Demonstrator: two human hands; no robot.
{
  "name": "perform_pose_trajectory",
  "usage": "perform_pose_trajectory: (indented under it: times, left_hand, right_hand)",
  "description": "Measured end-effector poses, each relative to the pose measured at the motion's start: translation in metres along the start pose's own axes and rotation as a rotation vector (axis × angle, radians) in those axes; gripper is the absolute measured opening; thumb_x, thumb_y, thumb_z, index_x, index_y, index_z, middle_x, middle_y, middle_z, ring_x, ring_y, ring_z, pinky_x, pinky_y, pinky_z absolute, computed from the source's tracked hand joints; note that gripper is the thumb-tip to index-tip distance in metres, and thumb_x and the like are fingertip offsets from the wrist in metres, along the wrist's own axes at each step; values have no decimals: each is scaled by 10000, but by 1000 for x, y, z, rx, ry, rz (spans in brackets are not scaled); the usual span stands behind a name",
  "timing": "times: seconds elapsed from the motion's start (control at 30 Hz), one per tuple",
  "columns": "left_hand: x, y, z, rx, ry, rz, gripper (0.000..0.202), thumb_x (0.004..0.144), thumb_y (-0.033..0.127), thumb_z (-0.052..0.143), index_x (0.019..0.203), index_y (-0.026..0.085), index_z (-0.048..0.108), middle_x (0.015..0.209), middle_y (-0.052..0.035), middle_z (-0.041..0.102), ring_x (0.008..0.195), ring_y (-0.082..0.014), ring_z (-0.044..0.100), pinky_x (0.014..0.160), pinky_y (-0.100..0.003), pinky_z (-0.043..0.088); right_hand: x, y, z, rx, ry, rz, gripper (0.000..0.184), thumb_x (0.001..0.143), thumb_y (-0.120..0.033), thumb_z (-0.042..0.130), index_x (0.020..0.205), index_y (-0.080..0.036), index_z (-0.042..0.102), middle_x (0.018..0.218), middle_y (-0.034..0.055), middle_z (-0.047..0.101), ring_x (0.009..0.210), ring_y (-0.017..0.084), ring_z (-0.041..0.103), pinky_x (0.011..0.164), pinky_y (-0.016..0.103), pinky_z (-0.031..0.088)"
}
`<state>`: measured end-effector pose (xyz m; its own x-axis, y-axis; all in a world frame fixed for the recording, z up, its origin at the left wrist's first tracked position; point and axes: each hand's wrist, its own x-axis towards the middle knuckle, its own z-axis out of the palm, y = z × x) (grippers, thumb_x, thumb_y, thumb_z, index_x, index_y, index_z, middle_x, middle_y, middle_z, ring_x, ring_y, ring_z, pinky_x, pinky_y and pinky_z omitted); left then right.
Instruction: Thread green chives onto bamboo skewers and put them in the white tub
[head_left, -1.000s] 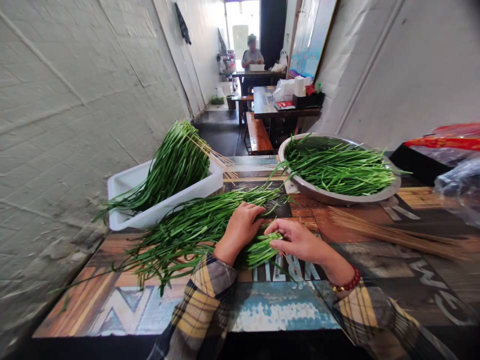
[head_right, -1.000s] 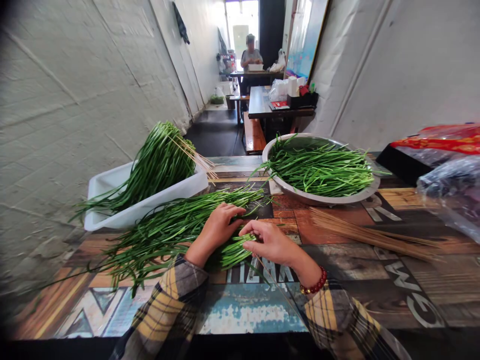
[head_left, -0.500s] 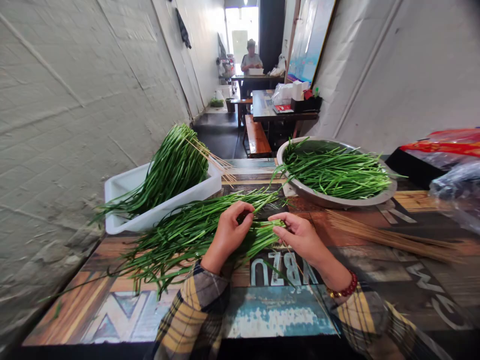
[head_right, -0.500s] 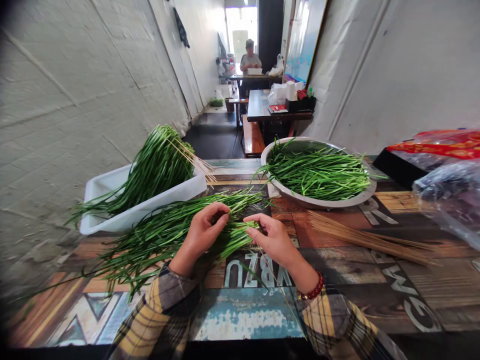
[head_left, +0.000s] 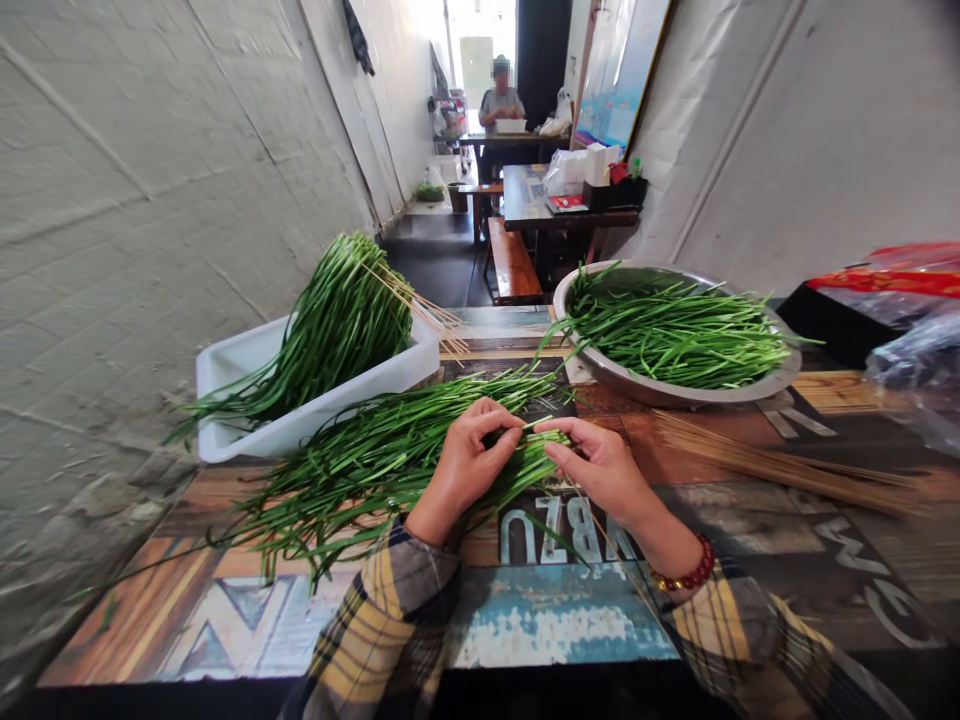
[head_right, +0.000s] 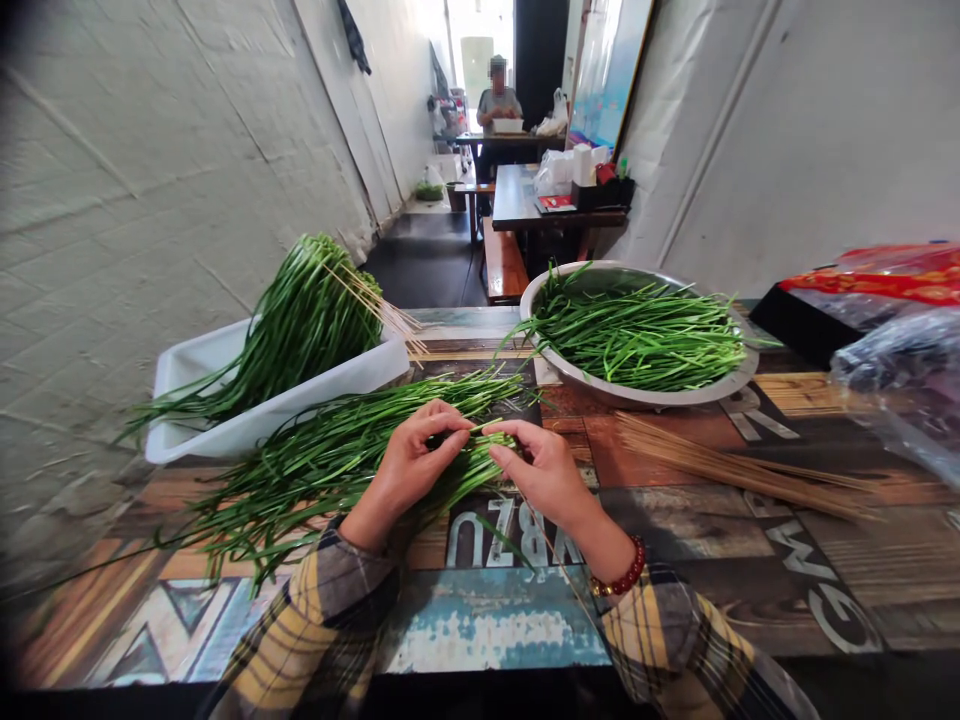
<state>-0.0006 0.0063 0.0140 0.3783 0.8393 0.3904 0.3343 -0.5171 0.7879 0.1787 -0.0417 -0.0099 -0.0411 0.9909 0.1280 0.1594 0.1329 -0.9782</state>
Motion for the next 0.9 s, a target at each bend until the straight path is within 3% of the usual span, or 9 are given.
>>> perform_pose_trajectory:
  times: [0.27,0.5,0.9]
  left_hand:
    - [-2,3,3,11,-66,-50,165,805,126,546,844,144,705,732,-22,643,685,-132,561,659,-240,422]
    - [-2,1,6,-70,-30,-96,158,836,240,578,794,141,694,761,-36,671,728,-148,594,691,-245,442]
    - [-1,3,3,-192,-69,-157,167,839,249,560,769,141,668,767,-34,648,752,-154,576,716,-254,441]
  right_hand:
    - [1,0,1,-33,6,-2,268,822,-290,610,1052,-176,685,831,34,689,581,122,571,555,252,468]
    - [0,0,2,51,-16,31,254,817,-289,616,1039,-175,669,888,40,675,615,115,569,564,242,484]
    - [-1,-3,4,126,-7,56,244,808,-295,636,1019,-175,661,841,33,667,644,124,570,569,235,480]
